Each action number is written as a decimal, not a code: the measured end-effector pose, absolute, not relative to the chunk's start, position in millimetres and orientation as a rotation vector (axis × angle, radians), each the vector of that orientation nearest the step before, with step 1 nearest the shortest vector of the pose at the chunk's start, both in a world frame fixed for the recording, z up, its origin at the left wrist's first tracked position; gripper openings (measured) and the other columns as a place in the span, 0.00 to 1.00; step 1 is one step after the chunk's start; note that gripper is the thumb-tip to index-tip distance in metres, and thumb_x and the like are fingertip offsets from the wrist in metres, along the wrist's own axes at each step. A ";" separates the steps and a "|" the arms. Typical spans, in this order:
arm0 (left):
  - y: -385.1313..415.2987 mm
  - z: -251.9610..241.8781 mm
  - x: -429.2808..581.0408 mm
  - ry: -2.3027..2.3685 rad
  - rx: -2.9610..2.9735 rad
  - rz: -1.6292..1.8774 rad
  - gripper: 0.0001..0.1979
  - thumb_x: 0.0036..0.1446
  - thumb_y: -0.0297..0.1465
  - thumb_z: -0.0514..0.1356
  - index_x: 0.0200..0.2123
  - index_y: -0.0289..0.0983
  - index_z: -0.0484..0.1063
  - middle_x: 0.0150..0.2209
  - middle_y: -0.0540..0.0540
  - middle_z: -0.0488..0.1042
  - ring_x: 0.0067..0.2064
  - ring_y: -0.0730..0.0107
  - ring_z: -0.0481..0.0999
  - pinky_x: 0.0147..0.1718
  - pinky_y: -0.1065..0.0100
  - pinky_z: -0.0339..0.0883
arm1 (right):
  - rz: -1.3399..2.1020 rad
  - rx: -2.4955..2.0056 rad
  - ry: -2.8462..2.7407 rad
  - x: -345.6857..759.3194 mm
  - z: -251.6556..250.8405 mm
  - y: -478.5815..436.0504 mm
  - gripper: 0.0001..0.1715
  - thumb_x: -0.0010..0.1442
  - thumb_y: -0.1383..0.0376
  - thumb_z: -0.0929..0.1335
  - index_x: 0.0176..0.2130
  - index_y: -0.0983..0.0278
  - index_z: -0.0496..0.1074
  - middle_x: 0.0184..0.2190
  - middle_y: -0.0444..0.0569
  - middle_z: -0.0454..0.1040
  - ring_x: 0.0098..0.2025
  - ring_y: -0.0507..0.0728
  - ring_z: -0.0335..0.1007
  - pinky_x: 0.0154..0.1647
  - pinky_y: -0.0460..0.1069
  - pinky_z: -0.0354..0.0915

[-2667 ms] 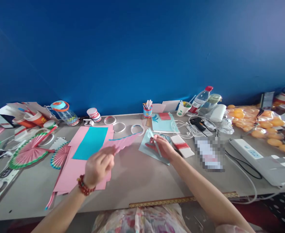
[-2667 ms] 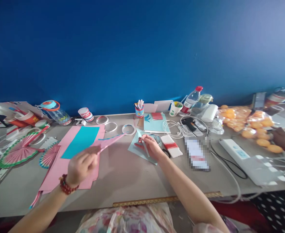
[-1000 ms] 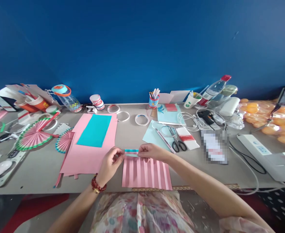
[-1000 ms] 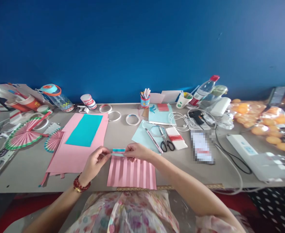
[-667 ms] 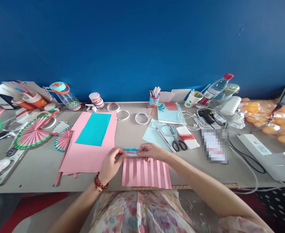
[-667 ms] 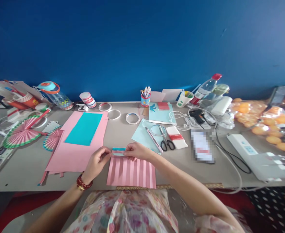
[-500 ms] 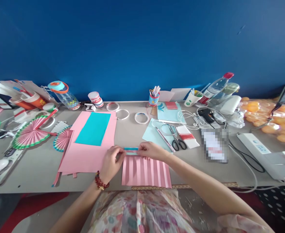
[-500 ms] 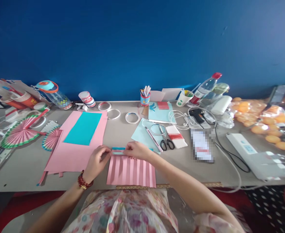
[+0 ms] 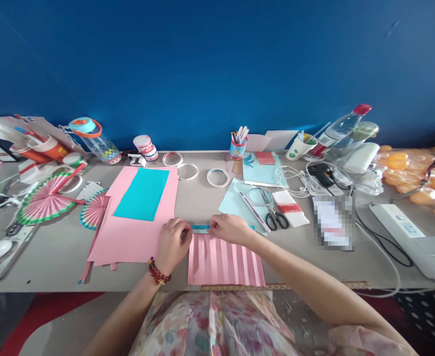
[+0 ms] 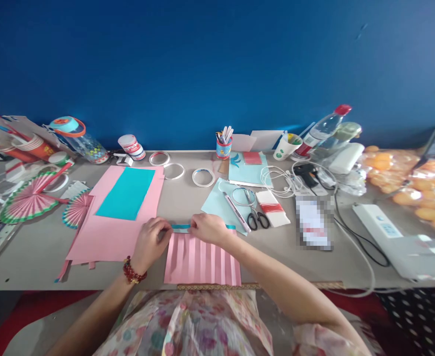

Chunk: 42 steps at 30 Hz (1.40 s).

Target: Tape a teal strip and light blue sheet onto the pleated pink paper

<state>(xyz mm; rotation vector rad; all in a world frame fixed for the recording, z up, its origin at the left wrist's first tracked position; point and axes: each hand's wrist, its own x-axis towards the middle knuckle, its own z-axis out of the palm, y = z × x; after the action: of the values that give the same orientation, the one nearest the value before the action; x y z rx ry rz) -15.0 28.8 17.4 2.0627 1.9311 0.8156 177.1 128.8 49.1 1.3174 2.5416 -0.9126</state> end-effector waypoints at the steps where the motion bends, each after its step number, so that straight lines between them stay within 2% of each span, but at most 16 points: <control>1: 28.7 16.9 -14.9 1.935 2.067 0.814 0.06 0.59 0.27 0.55 0.30 0.38 0.69 0.33 0.46 0.73 0.38 0.61 0.72 0.38 0.61 0.64 | -0.891 1.317 2.542 176.6 48.4 128.9 0.09 0.59 0.60 0.66 0.35 0.59 0.75 0.36 0.45 0.77 0.37 0.55 0.72 0.29 0.46 0.52; 5: 27.8 15.6 -14.7 1.947 2.053 0.821 0.06 0.60 0.27 0.55 0.30 0.38 0.69 0.34 0.46 0.73 0.38 0.62 0.72 0.38 0.61 0.64 | -0.845 1.326 2.532 175.5 46.0 128.4 0.10 0.60 0.59 0.65 0.37 0.58 0.75 0.37 0.46 0.77 0.36 0.56 0.72 0.30 0.46 0.54; 10: 23.5 16.9 -12.6 1.936 2.002 0.842 0.06 0.61 0.28 0.55 0.31 0.39 0.68 0.35 0.46 0.73 0.40 0.61 0.72 0.40 0.60 0.64 | -0.831 1.339 2.534 174.2 45.3 128.9 0.09 0.59 0.59 0.65 0.36 0.59 0.74 0.37 0.46 0.77 0.36 0.56 0.73 0.28 0.46 0.51; 17: 15.3 25.6 -6.0 1.876 1.918 0.973 0.04 0.62 0.27 0.53 0.34 0.40 0.65 0.41 0.45 0.74 0.46 0.61 0.73 0.45 0.59 0.64 | -0.877 1.330 2.554 174.6 55.9 131.5 0.09 0.61 0.58 0.66 0.35 0.59 0.72 0.36 0.45 0.77 0.35 0.54 0.71 0.29 0.46 0.51; 29: 10.8 19.8 -7.3 1.912 1.910 0.929 0.04 0.61 0.26 0.54 0.34 0.40 0.66 0.36 0.48 0.76 0.41 0.63 0.73 0.43 0.60 0.62 | -0.864 1.234 2.609 174.6 56.7 125.1 0.08 0.62 0.59 0.65 0.35 0.59 0.72 0.33 0.42 0.76 0.34 0.52 0.69 0.29 0.45 0.51; 42: 16.4 9.2 -2.9 2.078 2.003 0.811 0.05 0.58 0.24 0.57 0.31 0.39 0.65 0.35 0.48 0.74 0.40 0.62 0.72 0.41 0.60 0.61 | -0.842 1.267 2.561 171.0 50.4 129.6 0.07 0.61 0.61 0.65 0.34 0.60 0.72 0.33 0.42 0.76 0.33 0.51 0.70 0.29 0.45 0.51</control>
<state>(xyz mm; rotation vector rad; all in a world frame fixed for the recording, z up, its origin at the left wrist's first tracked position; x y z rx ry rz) -2.9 16.4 9.2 2.0027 2.0777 0.8114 171.0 129.6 50.4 1.2674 2.5607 -0.8417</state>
